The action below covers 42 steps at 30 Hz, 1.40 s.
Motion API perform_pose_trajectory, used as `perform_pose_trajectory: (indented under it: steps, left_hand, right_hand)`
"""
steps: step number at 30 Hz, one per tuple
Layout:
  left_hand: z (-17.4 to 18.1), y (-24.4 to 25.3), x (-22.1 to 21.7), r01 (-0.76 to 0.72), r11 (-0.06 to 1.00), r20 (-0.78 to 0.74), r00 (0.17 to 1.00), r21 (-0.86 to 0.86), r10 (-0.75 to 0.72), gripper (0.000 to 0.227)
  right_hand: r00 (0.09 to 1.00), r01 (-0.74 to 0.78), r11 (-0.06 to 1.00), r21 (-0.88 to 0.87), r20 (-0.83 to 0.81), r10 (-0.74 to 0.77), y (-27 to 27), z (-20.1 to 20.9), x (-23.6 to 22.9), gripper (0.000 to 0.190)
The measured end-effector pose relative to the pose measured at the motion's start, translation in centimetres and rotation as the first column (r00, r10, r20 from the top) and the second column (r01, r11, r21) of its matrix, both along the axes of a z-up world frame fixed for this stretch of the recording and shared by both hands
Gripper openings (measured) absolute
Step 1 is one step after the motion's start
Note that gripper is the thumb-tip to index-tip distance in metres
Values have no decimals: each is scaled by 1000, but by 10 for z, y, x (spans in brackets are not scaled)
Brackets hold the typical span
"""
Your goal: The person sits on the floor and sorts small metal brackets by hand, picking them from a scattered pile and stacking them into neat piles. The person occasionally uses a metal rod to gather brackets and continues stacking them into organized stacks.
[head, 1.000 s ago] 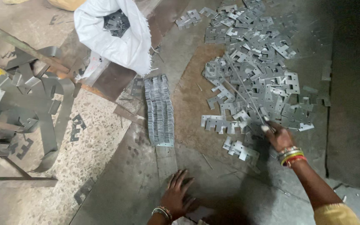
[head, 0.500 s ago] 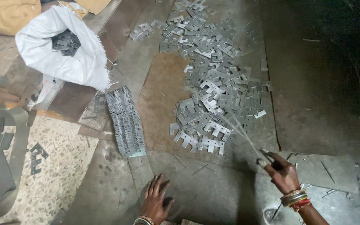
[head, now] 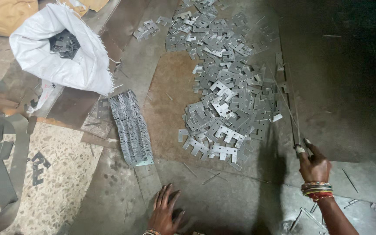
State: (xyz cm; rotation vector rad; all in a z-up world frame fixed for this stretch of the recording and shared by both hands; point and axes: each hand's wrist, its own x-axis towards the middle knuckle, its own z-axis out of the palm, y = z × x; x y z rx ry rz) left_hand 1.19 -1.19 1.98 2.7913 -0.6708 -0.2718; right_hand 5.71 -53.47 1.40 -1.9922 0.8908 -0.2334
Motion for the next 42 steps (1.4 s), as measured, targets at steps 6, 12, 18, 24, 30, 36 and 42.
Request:
perform_pose_trajectory:
  steps: [6, 12, 18, 24, 30, 36, 42]
  left_hand:
    - [-4, 1, 0, 0, 1000, 0, 1000, -13, 0, 76]
    - [-13, 3, -2, -12, 1000, 0, 1000, 12, 12, 76]
    - [-18, 6, 2, 45, 998, 113, 993, -44, -40, 77]
    - [-9, 2, 0, 20, 999, 98, 995, -49, -15, 75]
    - [-3, 2, 1, -21, 999, -92, 995, 45, 25, 73]
    - [-30, 12, -4, -11, 995, -65, 998, 95, 17, 76]
    - [-74, 28, -5, 105, 992, 199, 973, 72, -118, 81]
  right_hand:
    - [998, -36, 999, -26, -48, 34, 13, -16, 17, 52]
    - [993, -114, 980, 165, 25, 111, 27, -38, 108, 56]
    - [897, -370, 877, -307, 129, 423, 77, -62, 89, 69]
    - [902, -432, 898, -77, -48, 430, 111, -58, -21, 68]
    - [936, -327, 945, 4, -132, 325, 97, -32, -74, 67]
    - [976, -217, 967, -130, 2, 219, 27, -38, 87, 63]
    - [994, 34, 999, 6, -105, -33, -18, -52, 297, 57]
